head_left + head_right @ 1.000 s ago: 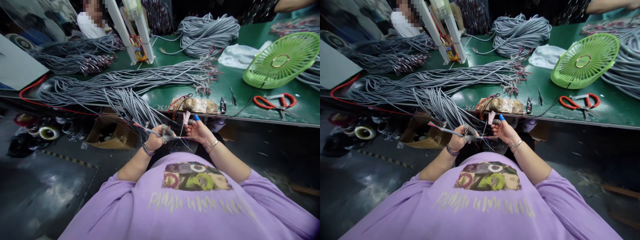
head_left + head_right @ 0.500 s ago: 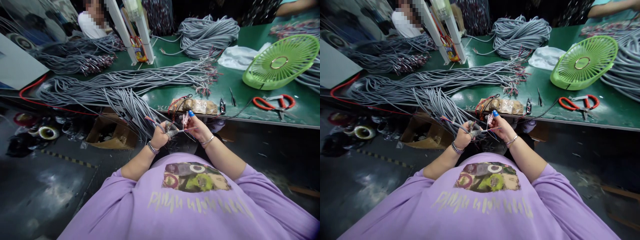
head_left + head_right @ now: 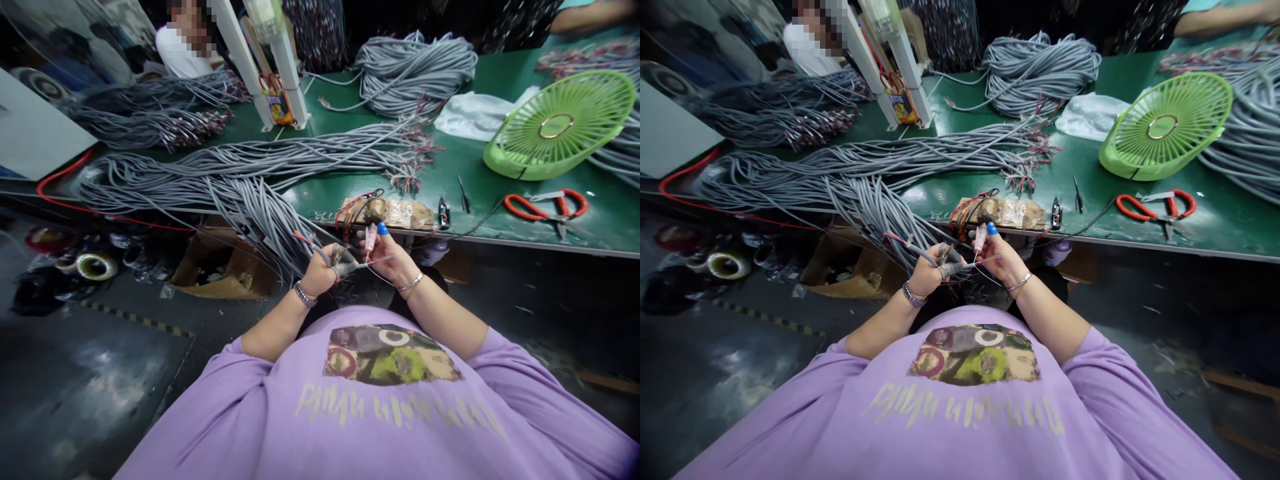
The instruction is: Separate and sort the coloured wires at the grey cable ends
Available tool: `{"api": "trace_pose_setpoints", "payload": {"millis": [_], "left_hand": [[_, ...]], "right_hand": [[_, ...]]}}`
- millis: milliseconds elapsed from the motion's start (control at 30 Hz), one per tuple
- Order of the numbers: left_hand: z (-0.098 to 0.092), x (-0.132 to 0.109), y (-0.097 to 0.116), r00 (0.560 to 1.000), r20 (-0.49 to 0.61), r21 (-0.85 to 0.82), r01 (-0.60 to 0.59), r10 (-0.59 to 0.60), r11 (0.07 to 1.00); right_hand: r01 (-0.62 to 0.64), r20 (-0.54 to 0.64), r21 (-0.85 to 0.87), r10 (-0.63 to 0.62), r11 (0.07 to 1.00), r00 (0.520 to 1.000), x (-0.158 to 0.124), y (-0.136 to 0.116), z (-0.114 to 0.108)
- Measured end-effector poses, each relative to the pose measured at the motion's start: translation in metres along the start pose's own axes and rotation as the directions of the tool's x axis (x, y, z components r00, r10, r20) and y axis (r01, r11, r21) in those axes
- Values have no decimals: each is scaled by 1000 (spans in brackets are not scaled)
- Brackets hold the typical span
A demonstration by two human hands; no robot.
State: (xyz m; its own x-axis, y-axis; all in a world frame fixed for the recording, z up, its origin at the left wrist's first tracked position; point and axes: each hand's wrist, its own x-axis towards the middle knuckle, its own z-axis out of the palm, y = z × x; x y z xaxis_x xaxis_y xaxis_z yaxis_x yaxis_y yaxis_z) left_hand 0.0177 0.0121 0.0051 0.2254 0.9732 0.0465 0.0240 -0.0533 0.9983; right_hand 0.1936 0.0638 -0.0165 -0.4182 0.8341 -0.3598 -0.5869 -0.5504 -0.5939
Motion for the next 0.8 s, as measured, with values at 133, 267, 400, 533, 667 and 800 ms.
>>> {"api": "trace_pose_setpoints", "payload": {"millis": [133, 267, 400, 533, 667, 800], "left_hand": [[-7, -7, 1, 997, 71, 29, -36, 34, 999], [-17, -17, 0, 986, 157, 75, -62, 49, 995], [-22, -18, -4, 970, 245, 74, -22, 3, 997], [-20, -6, -9, 966, 255, -10, 50, -45, 999], [-15, 6, -11, 966, 250, -43, 77, -63, 996], [-9, 12, -12, 966, 253, -41, 58, -46, 997]], "right_hand": [[-22, 26, -24, 23, 999, 999, -2, 2, -9], [-32, 38, -37, 33, 999, 999, -5, 1, -20], [-70, -1, -83, 70, 994, 998, -13, -3, -29], [-38, -22, -240, 34, 970, 999, -26, -7, -35], [56, 33, -452, -47, 890, 998, -44, -13, -37], [165, 109, -654, -124, 738, 986, -57, -13, -27]]}}
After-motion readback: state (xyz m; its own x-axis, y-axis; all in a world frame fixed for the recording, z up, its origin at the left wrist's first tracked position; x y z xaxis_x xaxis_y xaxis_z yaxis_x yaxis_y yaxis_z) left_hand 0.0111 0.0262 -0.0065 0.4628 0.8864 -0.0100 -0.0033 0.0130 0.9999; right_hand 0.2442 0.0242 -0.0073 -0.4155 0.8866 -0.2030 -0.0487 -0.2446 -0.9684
